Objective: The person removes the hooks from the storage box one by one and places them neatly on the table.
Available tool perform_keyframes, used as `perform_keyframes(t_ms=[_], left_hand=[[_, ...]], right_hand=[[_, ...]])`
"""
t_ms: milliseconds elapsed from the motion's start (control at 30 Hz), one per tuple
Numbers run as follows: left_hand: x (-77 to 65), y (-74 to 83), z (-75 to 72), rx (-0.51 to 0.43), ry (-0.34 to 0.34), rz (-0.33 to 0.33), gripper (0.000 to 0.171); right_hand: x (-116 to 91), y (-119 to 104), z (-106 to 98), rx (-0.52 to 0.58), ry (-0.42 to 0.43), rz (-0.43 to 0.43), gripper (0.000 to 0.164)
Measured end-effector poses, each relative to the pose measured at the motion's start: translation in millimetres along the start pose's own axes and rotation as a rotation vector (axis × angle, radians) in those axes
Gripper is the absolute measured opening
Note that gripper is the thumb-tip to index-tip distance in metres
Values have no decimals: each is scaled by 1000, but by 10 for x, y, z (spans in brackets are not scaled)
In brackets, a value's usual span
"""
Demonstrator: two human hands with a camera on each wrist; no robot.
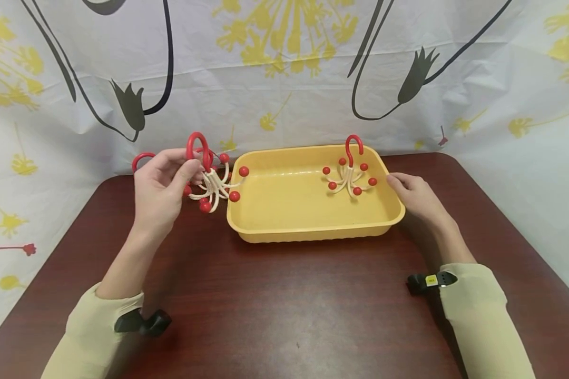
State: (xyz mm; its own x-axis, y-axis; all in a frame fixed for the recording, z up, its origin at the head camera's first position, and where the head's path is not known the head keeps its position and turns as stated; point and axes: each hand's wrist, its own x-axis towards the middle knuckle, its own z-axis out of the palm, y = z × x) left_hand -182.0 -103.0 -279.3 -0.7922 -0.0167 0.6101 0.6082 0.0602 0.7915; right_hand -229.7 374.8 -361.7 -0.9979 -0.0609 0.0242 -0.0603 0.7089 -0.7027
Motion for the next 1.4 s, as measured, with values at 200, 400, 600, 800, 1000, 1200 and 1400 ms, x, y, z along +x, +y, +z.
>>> perform_keyframes(t_ms=[200, 400, 600, 800, 1000, 1200, 1400], left_hand=[[-23, 0, -207, 37, 57, 13, 20], [-63, 11, -405, 52, 96, -16, 20], [-107, -4, -625, 76, 134, -68, 20], [-137, -42, -828, -51, 173, -139, 18], [-196, -117, -1028, -72, 173, -204, 20], [-249, -209, -1250, -4, 152, -294, 23], [-298, -286, -1458, 47, 128, -384, 31]], right_hand=[[-13, 0, 0, -11, 7, -8, 71], [-17, 5, 4, -10, 7, -11, 70], [-14, 2, 5, -1, 1, -8, 70], [-14, -5, 0, -8, 5, -3, 71], [-11, -8, 0, -17, 3, -2, 72], [-6, 2, 2, -22, 12, -20, 70], [3, 9, -6, -16, 11, -13, 70]])
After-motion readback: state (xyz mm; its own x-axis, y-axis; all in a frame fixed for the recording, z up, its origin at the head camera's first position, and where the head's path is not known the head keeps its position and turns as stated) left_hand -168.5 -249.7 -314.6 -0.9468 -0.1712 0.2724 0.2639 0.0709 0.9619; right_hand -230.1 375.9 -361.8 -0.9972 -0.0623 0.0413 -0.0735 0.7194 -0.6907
